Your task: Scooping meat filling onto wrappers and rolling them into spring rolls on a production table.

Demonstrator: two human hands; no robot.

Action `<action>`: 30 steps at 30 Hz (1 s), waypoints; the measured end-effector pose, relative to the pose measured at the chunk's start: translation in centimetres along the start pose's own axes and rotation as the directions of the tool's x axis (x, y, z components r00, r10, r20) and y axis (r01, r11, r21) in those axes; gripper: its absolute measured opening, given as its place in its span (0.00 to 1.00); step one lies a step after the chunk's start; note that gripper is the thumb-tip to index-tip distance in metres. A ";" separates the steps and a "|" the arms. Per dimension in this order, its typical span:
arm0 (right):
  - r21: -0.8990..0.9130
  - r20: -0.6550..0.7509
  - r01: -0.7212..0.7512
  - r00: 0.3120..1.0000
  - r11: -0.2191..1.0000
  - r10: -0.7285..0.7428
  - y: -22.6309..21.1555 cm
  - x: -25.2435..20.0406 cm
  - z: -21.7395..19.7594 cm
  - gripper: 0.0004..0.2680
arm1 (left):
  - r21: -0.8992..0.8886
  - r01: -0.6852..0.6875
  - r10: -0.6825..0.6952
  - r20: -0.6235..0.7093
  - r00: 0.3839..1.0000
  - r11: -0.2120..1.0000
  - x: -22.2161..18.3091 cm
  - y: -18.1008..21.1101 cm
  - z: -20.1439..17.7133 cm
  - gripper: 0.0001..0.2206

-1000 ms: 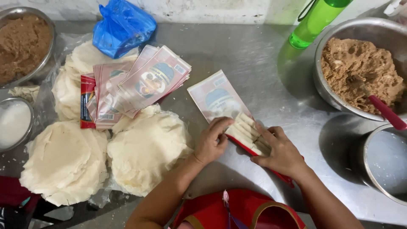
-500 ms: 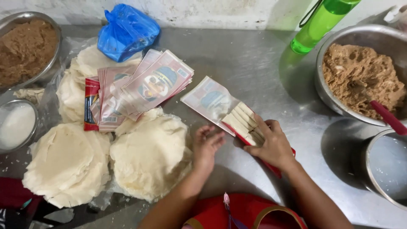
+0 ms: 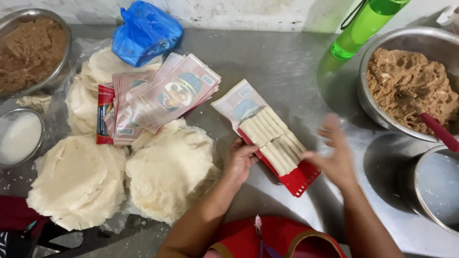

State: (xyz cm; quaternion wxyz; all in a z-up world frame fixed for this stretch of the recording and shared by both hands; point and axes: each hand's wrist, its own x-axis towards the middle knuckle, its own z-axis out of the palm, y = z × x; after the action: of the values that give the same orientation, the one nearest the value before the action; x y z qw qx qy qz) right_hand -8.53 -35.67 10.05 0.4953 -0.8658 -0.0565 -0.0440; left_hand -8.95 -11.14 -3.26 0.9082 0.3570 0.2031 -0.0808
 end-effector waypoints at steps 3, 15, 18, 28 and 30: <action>0.435 0.019 -0.155 0.986 0.887 0.163 6.3 -2.3 -2.5 0.37 | -0.061 -0.005 0.006 0.013 1.000 0.998 0.5 1.4 -1.3 0.19; 0.735 0.568 -0.658 0.729 0.163 0.383 4.2 -8.8 6.2 0.24 | -0.365 -0.028 0.203 0.450 0.869 0.931 -1.3 5.9 0.7 0.28; 0.766 0.537 -0.625 0.751 0.152 0.384 1.0 -8.8 7.2 0.17 | -0.270 -0.010 0.136 0.453 0.881 0.963 -2.1 4.2 1.6 0.26; 0.736 0.659 -0.675 0.732 0.053 0.174 -2.4 -7.3 7.9 0.06 | -0.245 0.020 0.131 0.583 0.802 0.969 -2.8 4.3 3.0 0.33; 0.847 0.475 -0.515 0.844 0.129 0.251 -1.1 -6.3 8.2 0.12 | -0.095 0.075 -0.006 0.580 0.814 0.993 -3.8 2.7 3.7 0.14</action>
State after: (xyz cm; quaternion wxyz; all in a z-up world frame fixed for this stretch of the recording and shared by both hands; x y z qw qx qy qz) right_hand -14.79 -28.41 6.00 0.8994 -0.3620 0.1004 0.2236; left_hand -10.47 -11.71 2.46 0.9437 0.2590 -0.0708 -0.1931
